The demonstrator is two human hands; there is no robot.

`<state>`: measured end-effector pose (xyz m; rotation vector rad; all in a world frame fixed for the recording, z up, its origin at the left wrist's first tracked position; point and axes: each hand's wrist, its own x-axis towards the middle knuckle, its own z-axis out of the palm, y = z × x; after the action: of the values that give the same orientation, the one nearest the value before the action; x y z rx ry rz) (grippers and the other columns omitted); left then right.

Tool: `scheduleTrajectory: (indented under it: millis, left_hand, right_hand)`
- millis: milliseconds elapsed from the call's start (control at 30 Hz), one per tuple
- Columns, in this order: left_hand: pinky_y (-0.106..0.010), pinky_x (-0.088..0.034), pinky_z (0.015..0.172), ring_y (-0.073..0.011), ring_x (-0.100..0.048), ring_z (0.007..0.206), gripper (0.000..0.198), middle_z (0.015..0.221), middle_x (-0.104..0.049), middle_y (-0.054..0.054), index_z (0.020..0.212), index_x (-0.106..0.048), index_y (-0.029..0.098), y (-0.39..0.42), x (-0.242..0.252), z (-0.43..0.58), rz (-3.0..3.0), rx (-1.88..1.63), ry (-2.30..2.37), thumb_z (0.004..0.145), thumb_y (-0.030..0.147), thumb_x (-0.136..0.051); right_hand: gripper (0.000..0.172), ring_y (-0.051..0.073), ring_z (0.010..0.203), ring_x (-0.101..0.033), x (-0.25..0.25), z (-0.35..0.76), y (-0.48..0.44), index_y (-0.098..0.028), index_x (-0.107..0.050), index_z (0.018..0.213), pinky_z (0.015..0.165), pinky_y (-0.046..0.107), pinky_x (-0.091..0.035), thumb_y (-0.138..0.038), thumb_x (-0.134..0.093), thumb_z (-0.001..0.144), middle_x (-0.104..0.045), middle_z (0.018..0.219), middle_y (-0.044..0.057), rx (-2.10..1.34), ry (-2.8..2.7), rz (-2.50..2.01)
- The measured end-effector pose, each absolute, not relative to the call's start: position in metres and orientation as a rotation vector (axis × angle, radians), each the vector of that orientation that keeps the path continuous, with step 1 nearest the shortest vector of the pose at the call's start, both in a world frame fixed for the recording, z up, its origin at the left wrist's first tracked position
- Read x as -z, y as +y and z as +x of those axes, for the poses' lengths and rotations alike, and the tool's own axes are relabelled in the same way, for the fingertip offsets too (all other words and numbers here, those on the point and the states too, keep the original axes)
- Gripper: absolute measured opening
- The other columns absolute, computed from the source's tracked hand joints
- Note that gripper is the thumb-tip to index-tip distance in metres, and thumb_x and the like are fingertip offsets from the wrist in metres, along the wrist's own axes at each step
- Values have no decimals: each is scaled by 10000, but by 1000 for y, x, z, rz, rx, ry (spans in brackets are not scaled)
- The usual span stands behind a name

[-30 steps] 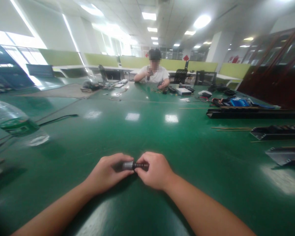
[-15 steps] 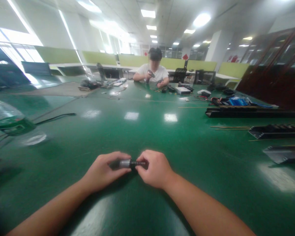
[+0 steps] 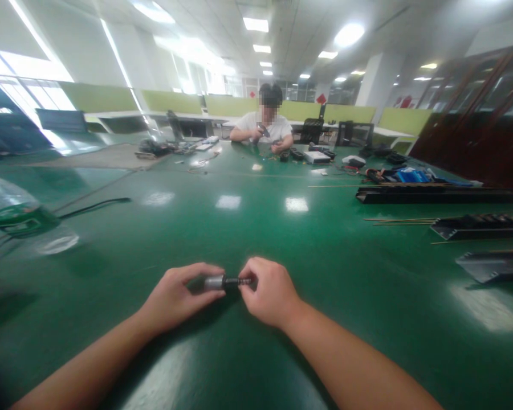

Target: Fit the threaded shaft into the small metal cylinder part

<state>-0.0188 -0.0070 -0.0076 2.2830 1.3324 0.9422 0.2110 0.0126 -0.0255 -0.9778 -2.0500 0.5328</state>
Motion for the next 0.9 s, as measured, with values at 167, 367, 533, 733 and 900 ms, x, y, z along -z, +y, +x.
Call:
scheduleTrajectory:
  millis: [167, 367, 533, 733, 900]
  left_hand:
    - [-272, -541, 829, -172, -711, 883, 276, 979, -757, -3, 1038, -719, 246, -7, 6, -21, 2264, -936, 1365, 797, 369, -767]
    - [-273, -534, 838, -172, -711, 889, 274, 981, -758, 8, 1035, -721, 255, -6, 5, -24, 2222, -916, 1395, 795, 379, -763]
    - [-282, -525, 861, -184, -704, 907, 292, 996, -755, 5, 1042, -721, 263, -4, 3, -25, 2179, -881, 1438, 799, 421, -747]
    - [-339, -496, 964, -247, -668, 1015, 489, 1114, -733, -43, 1174, -706, 237, 5, 0, -28, 1929, -1047, 1655, 782, 529, -703]
    - [-266, -532, 701, -186, -644, 763, 538, 949, -736, -67, 1086, -736, 173, 9, -3, -29, 1384, -1211, 1687, 751, 592, -692]
  right_hand:
    - [111, 162, 702, -610, 25, 211, 14, -205, -638, 782, 639, 262, -437, -100, -663, 754, -669, 760, 0, -538, -2003, -1014]
    - [101, 149, 673, -608, 26, 211, 17, -199, -648, 773, 619, 249, -438, -107, -677, 743, -671, 745, -5, -581, -1950, -1048]
    - [66, 141, 629, -589, 28, 211, 18, -194, -651, 757, 577, 239, -419, -140, -683, 739, -661, 710, -10, -649, -1880, -1108]
    - [210, 155, 649, -600, 25, 209, 28, -168, -662, 845, 619, 264, -470, -354, -729, 772, -659, 719, 10, -819, -1489, -1131]
    - [334, 146, 603, -588, 24, 211, 40, -145, -634, 928, 574, 262, -473, -464, -648, 832, -644, 711, 16, -1014, -1280, -1065]
